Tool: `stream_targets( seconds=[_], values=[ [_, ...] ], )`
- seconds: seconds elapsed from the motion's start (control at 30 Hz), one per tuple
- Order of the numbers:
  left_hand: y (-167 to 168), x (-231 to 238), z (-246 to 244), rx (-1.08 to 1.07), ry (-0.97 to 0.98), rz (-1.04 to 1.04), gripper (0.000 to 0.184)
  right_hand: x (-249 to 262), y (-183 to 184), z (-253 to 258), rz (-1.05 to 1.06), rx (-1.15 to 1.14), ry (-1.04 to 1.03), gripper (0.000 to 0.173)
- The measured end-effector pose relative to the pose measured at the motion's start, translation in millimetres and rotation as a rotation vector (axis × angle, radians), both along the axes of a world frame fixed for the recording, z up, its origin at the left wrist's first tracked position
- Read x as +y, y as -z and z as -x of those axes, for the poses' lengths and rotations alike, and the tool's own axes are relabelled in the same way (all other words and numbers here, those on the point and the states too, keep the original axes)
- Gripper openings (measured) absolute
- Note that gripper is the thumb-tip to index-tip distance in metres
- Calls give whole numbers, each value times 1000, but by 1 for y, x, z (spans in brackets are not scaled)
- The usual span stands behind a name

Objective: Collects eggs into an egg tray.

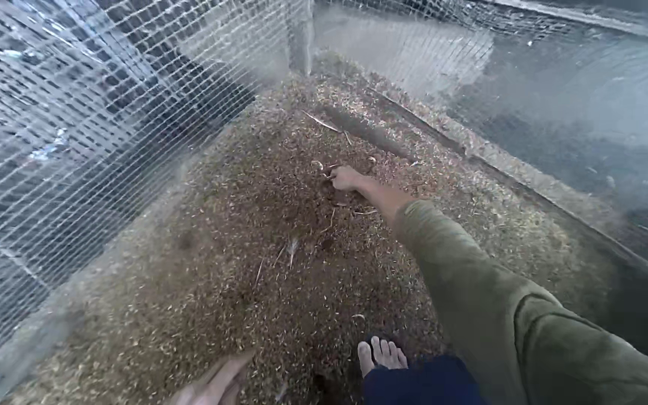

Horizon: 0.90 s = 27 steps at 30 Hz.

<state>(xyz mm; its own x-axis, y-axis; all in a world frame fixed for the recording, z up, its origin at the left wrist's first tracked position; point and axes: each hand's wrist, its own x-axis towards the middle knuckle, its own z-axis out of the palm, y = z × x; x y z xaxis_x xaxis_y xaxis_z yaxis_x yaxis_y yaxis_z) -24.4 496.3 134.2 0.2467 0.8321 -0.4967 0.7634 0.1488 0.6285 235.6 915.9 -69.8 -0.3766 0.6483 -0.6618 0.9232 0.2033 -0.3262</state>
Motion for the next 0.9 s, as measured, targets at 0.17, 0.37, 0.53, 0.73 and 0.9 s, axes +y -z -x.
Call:
stream_targets(
  seconds=[0.17,0.37,0.53,0.73,0.9],
  values=[
    [50,104,-57,-219,-286,-183,41,10,7,-4,85,-45,-6,42],
    [89,183,-133,-590,-848,121,40,-14,-24,-14,64,226,-172,62],
    [113,205,-170,-851,-1241,198,52,-87,-81,-6,266,658,-35,62],
    [109,173,-154,-1061,-1489,201,37,-58,-61,-10,48,633,201,30],
    [105,130,-137,-1027,-1495,182,39,-4,-9,19,31,317,403,46]
  ],
)
